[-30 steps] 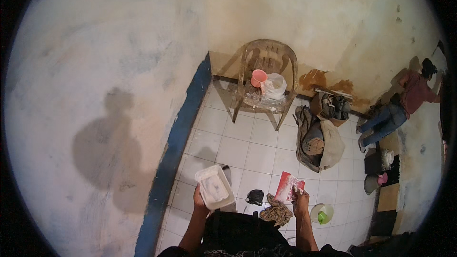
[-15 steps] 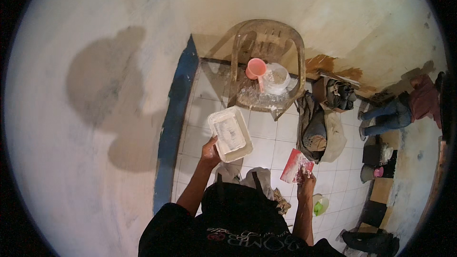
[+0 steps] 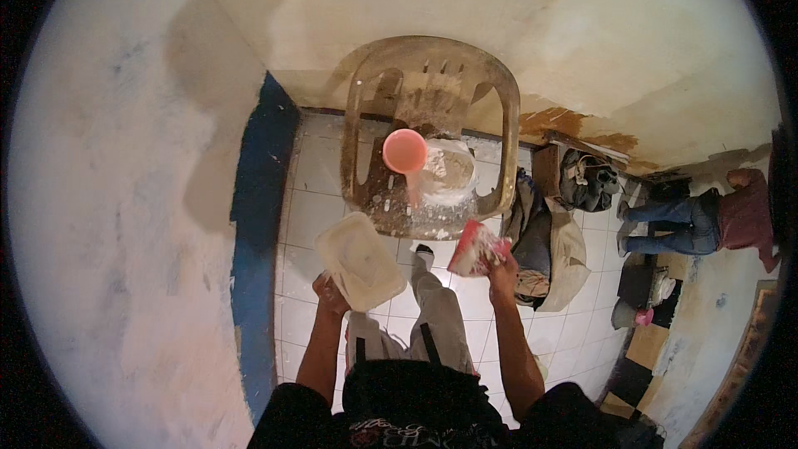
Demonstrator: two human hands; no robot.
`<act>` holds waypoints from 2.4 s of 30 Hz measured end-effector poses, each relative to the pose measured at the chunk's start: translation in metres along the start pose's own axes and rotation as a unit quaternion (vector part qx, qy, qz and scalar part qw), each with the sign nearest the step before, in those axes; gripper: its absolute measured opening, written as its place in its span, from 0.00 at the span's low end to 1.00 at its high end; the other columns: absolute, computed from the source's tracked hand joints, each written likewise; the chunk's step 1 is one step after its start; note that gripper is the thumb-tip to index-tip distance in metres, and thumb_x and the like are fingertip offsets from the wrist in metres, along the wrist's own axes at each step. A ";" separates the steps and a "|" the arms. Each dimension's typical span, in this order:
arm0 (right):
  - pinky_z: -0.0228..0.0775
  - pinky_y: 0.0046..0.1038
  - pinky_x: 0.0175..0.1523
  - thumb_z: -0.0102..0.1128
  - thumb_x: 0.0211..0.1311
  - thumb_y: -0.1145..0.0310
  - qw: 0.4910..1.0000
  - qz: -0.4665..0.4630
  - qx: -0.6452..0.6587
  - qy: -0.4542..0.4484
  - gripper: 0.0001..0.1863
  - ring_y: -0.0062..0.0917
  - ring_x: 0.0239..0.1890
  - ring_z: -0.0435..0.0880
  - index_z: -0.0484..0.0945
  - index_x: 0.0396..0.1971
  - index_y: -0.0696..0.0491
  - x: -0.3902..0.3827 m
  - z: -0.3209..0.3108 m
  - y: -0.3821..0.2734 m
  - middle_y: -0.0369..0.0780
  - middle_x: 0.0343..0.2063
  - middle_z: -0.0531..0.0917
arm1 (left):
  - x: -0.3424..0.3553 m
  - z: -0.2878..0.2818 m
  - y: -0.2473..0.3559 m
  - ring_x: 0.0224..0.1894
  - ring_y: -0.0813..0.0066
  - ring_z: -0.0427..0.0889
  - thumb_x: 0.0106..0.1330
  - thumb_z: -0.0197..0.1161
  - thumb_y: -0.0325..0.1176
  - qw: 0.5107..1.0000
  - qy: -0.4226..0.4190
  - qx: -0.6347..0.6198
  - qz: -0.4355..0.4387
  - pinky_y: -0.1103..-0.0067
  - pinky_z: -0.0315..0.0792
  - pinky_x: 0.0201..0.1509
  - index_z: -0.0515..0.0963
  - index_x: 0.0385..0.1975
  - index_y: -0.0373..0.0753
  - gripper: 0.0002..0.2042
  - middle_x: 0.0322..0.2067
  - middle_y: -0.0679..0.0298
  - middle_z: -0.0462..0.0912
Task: The person uses a putty knife to apply skim coat to a blue wall and then mixes more compound in a container by hand using the putty knife.
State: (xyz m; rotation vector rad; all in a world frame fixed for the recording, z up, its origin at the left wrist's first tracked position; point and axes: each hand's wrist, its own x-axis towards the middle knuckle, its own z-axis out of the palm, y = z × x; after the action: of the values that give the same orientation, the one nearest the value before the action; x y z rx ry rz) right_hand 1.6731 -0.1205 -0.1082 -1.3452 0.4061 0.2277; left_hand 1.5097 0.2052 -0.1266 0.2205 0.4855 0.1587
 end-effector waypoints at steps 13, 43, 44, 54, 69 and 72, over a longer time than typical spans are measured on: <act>0.73 0.35 0.48 0.57 0.39 0.78 0.745 -0.262 -0.596 -0.145 0.21 0.38 0.44 0.79 0.79 0.39 0.50 0.295 0.130 0.072 0.43 0.38 0.82 | 0.131 -0.127 -0.053 0.44 0.61 0.79 0.53 0.58 0.44 0.977 -0.019 -0.214 -0.014 0.62 0.76 0.46 0.70 0.52 0.34 0.28 0.43 0.57 0.79; 0.74 0.39 0.41 0.59 0.37 0.72 0.619 -0.173 -0.684 -0.344 0.16 0.39 0.38 0.80 0.82 0.32 0.48 0.316 0.118 0.135 0.43 0.32 0.80 | 0.177 -0.129 -0.099 0.34 0.64 0.82 0.50 0.62 0.39 0.976 -0.081 -0.161 -0.120 0.68 0.78 0.39 0.66 0.53 0.32 0.29 0.37 0.57 0.81; 0.74 0.39 0.41 0.59 0.37 0.72 0.620 -0.173 -0.684 -0.343 0.16 0.39 0.38 0.80 0.82 0.32 0.48 0.317 0.115 0.139 0.43 0.32 0.80 | 0.177 -0.125 -0.102 0.47 0.57 0.74 0.49 0.64 0.43 0.979 -0.060 -0.179 -0.081 0.60 0.72 0.49 0.59 0.59 0.36 0.36 0.48 0.54 0.71; 0.71 0.40 0.44 0.59 0.38 0.71 0.672 -0.181 -0.683 -0.220 0.19 0.36 0.42 0.76 0.80 0.38 0.51 0.343 0.109 0.138 0.41 0.34 0.76 | 0.173 -0.136 -0.103 0.55 0.50 0.70 0.47 0.65 0.47 0.987 -0.028 -0.151 -0.056 0.54 0.69 0.57 0.56 0.62 0.35 0.42 0.57 0.51 0.66; 0.75 0.33 0.40 0.62 0.32 0.74 0.558 -0.246 -0.706 -0.360 0.14 0.30 0.39 0.79 0.81 0.27 0.50 0.294 0.111 0.137 0.36 0.28 0.77 | 0.175 -0.091 -0.105 0.44 0.55 0.81 0.52 0.60 0.42 0.990 0.007 -0.099 -0.098 0.60 0.78 0.46 0.70 0.51 0.28 0.29 0.45 0.49 0.79; 0.75 0.34 0.41 0.61 0.33 0.74 0.583 -0.266 -0.690 -0.337 0.14 0.31 0.39 0.79 0.81 0.28 0.50 0.312 0.122 0.149 0.37 0.30 0.78 | 0.174 -0.099 -0.109 0.49 0.49 0.76 0.48 0.61 0.43 0.973 -0.043 -0.190 -0.125 0.55 0.73 0.51 0.62 0.57 0.30 0.36 0.52 0.48 0.72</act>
State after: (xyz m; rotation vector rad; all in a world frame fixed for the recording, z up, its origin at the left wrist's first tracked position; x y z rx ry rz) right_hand 1.9173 0.0083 -0.3492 -2.6412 -1.1262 0.5778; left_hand 1.6244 0.1524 -0.3160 -0.2075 0.3836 -0.0058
